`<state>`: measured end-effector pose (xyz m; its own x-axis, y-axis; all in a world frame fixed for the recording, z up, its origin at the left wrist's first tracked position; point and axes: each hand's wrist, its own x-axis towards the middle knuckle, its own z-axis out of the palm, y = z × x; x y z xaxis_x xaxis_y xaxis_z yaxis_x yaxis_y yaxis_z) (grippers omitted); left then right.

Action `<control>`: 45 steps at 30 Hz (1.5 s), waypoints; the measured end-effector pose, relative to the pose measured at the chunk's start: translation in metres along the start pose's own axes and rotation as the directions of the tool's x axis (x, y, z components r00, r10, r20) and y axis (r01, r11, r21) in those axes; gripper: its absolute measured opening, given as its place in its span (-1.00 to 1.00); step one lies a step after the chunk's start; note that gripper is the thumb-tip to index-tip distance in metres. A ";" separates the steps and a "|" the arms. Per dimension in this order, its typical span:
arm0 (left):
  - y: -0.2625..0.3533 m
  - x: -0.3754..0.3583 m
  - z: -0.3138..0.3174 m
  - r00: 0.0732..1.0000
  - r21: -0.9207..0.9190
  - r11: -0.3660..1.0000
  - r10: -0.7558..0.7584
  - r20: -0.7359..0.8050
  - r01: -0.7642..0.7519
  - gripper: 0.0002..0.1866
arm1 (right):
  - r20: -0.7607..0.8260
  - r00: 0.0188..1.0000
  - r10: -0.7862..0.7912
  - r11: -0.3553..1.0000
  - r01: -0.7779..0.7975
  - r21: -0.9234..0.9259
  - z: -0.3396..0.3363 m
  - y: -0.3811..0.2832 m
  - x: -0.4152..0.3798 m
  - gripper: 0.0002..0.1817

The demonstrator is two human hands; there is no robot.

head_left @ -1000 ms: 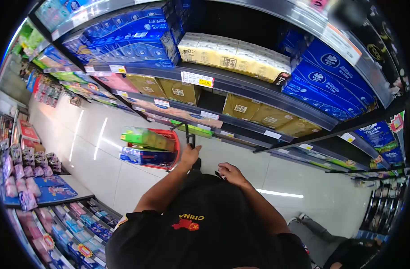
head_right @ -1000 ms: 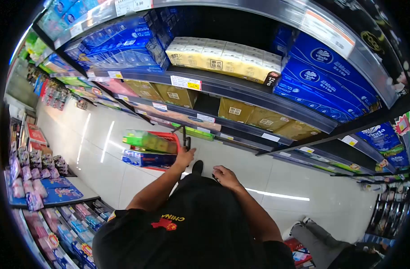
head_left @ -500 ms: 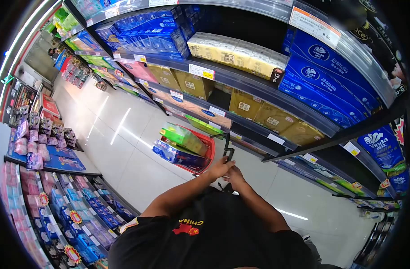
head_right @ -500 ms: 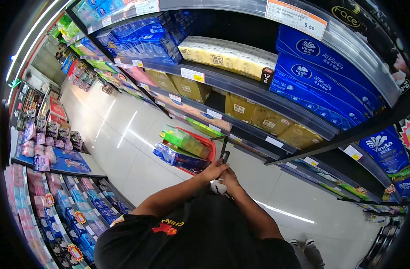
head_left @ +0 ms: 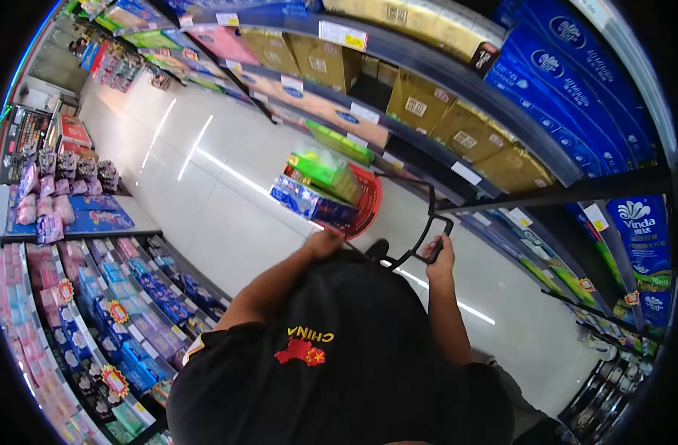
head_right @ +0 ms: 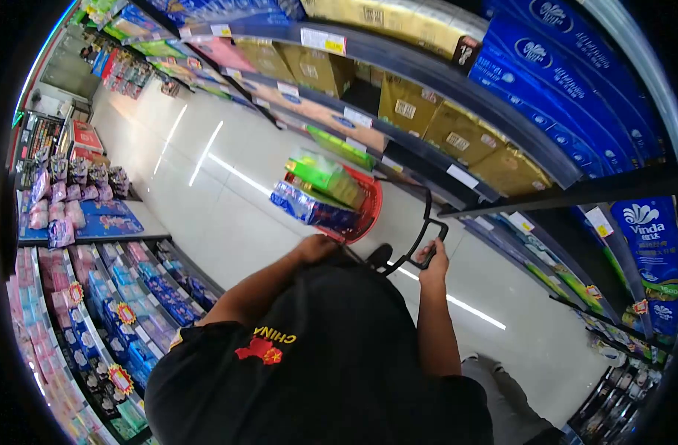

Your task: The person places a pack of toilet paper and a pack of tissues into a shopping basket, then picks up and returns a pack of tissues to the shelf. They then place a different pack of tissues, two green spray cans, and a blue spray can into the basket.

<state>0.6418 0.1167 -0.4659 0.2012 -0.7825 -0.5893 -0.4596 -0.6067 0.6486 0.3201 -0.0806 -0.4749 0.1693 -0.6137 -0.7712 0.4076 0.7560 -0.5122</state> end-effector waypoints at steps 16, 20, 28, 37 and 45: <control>-0.053 -0.055 -0.002 0.855 -0.069 0.900 -0.431 -0.288 0.430 -0.47 | -0.306 0.932 -0.195 0.965 0.126 -0.231 -0.062 -0.062 -0.038 -0.70; -0.050 -0.046 -0.015 0.886 -0.040 0.912 -0.407 -0.222 0.409 -0.45 | -0.374 0.882 -0.286 0.881 0.088 -0.465 -0.103 -0.064 -0.025 -0.73; -0.107 -0.016 -0.047 0.883 -0.208 0.887 -0.445 -0.148 0.412 -0.46 | -0.467 0.618 -0.632 0.251 -0.406 -0.879 -0.160 -0.044 -0.025 -0.30; -0.121 0.028 -0.077 0.937 -0.210 0.930 -0.330 -0.113 0.302 -0.47 | 0.331 0.486 -0.809 0.041 0.609 -0.792 0.141 -0.095 -0.094 -0.69; -0.144 0.046 -0.085 0.952 -0.216 0.951 -0.260 -0.162 0.223 -0.44 | 0.904 -0.047 -0.425 -0.835 0.405 -0.372 0.353 -0.184 -0.150 -0.53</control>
<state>0.7907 0.1558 -0.5459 0.4515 -0.6099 -0.6513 -0.2054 -0.7814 0.5893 0.5361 -0.2081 -0.1315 0.6297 -0.4981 0.5962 -0.6056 -0.7954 -0.0249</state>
